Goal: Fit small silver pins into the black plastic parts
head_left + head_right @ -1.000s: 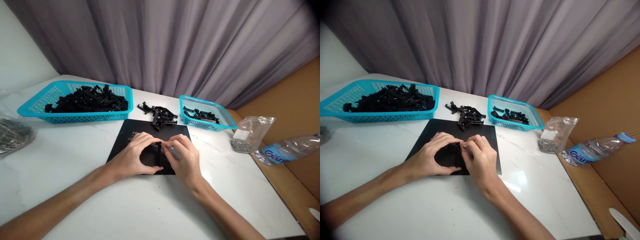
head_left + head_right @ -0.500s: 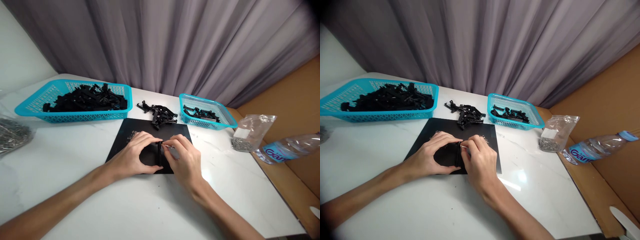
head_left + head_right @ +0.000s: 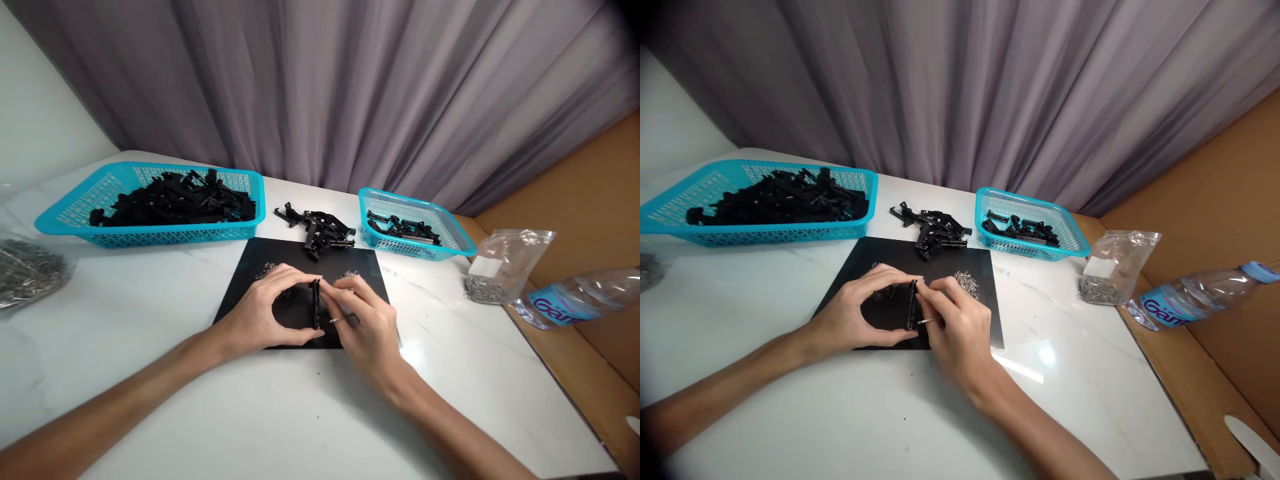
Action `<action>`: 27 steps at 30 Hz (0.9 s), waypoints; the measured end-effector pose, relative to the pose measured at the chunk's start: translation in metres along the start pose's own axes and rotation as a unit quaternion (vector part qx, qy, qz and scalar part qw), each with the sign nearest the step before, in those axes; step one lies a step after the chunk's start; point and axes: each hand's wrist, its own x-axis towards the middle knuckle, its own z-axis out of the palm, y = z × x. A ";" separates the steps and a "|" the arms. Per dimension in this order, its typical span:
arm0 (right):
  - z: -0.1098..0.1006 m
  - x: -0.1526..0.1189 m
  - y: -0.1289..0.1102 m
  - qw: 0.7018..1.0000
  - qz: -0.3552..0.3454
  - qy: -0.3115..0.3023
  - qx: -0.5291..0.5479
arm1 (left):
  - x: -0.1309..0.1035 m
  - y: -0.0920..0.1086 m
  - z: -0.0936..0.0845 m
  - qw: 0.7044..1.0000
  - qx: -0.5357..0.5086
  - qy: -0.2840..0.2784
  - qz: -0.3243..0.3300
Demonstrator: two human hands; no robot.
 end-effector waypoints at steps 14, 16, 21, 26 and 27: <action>-0.008 0.028 0.013 0.915 0.262 -0.068 0.300 | -0.001 -0.001 -0.002 0.998 -0.012 -0.051 -0.029; -0.006 0.028 0.015 0.913 0.267 -0.076 0.299 | 0.000 -0.002 -0.001 0.998 -0.013 -0.054 -0.016; -0.003 0.026 0.020 0.913 0.266 -0.101 0.294 | -0.001 0.000 0.001 0.997 -0.011 -0.076 -0.018; -0.002 0.026 0.024 0.920 0.250 -0.126 0.274 | -0.001 0.001 -0.001 0.995 -0.005 -0.092 -0.047; -0.003 0.027 0.023 0.926 0.240 -0.126 0.263 | -0.001 0.000 -0.001 0.994 -0.002 -0.092 -0.060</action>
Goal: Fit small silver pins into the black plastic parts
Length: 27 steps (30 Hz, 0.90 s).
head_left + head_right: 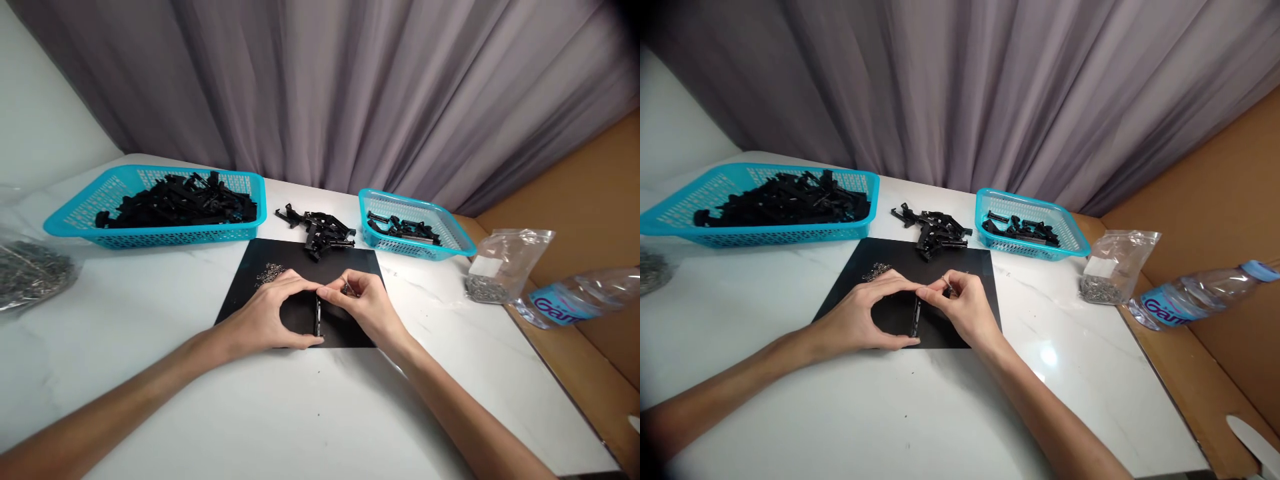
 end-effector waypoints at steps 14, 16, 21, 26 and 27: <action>-0.019 -0.004 -0.005 0.994 -0.095 0.055 0.007 | 0.002 -0.001 -0.003 0.997 0.025 -0.026 -0.066; -0.015 -0.004 -0.005 0.993 -0.100 0.041 0.039 | 0.003 -0.001 -0.002 0.997 0.028 -0.027 -0.065; -0.008 -0.003 -0.003 0.992 -0.111 0.046 0.045 | 0.001 -0.003 -0.001 0.998 0.033 -0.020 -0.056; -0.007 -0.001 0.001 0.993 -0.103 0.023 0.057 | 0.002 -0.005 0.001 0.999 0.028 -0.009 -0.041; -0.007 -0.001 0.001 0.993 -0.101 0.018 0.062 | 0.002 -0.005 0.002 0.999 0.026 -0.009 -0.039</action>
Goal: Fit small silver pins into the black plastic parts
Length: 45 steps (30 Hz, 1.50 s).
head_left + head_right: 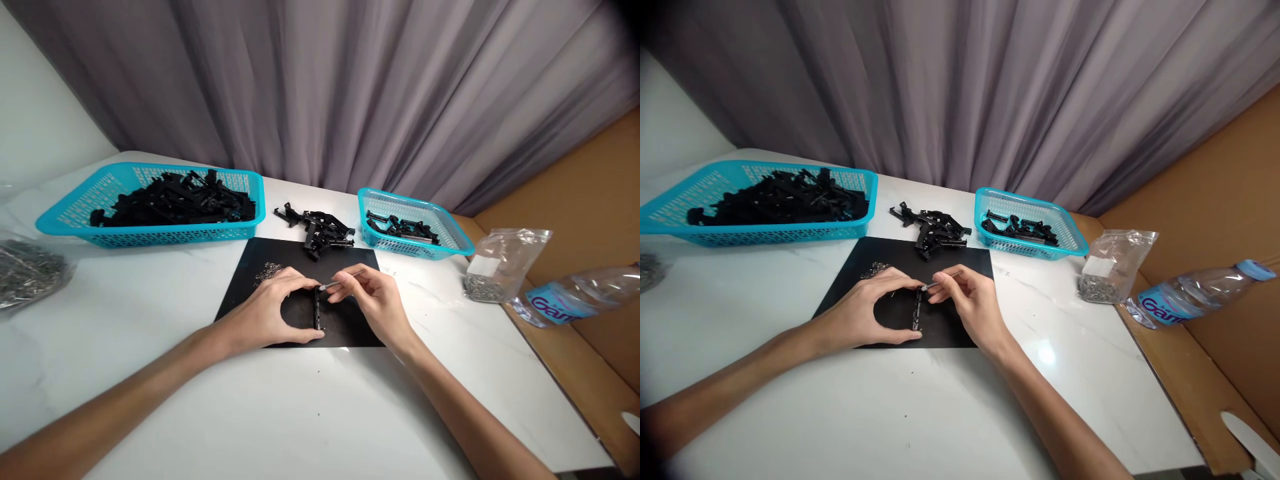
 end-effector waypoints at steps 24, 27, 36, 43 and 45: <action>0.016 -0.010 -0.009 0.921 -0.092 0.057 -0.374 | -0.005 0.002 -0.008 0.996 0.047 0.047 -0.058; -0.030 0.014 -0.010 0.880 -0.155 0.168 -0.417 | -0.003 0.001 -0.019 0.992 0.066 0.083 -0.068; -0.135 0.066 0.018 0.710 -0.151 0.288 -0.625 | 0.074 -0.026 -0.065 0.927 0.371 0.049 -0.006; -0.116 0.051 0.029 0.695 -0.182 0.319 -0.618 | 0.136 -0.051 -0.078 0.898 0.427 -0.020 -0.107; -0.113 0.048 0.028 0.704 -0.183 0.314 -0.610 | 0.141 -0.057 -0.078 0.891 0.432 -0.048 -0.134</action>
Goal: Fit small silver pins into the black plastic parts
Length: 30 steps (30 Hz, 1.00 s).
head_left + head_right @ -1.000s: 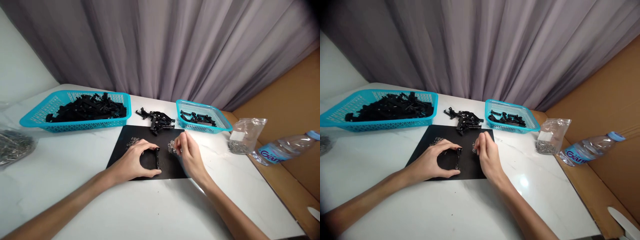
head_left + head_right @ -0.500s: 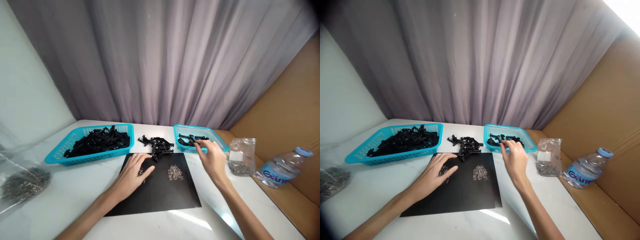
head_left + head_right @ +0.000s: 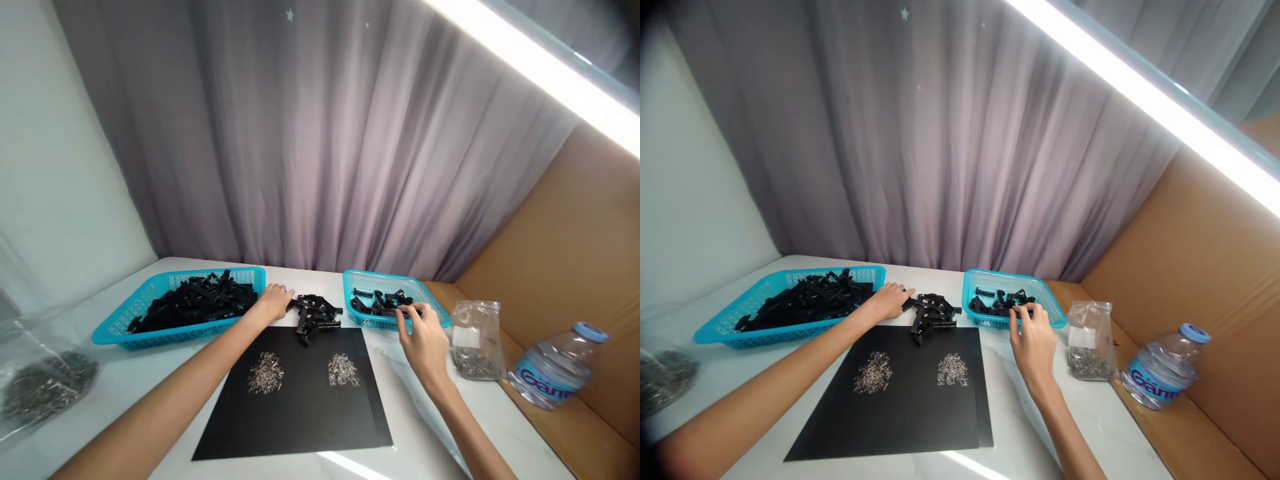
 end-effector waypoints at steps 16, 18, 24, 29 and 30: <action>-0.007 -0.009 -0.024 0.992 -0.048 -0.047 0.106 | -0.046 0.014 0.001 0.999 -0.005 -0.006 0.042; -0.006 -0.011 -0.026 0.991 -0.058 -0.051 0.112 | -0.052 0.015 -0.001 0.998 -0.013 0.014 0.053; -0.010 -0.012 -0.029 0.990 -0.055 -0.059 0.117 | -0.067 0.017 -0.006 0.991 -0.061 0.084 0.088; -0.019 -0.025 -0.058 0.968 -0.057 -0.117 0.216 | -0.094 0.020 -0.013 0.977 -0.127 0.143 0.099; -0.022 -0.030 -0.068 0.954 -0.064 -0.143 0.255 | -0.101 0.022 -0.013 0.974 -0.140 0.152 0.095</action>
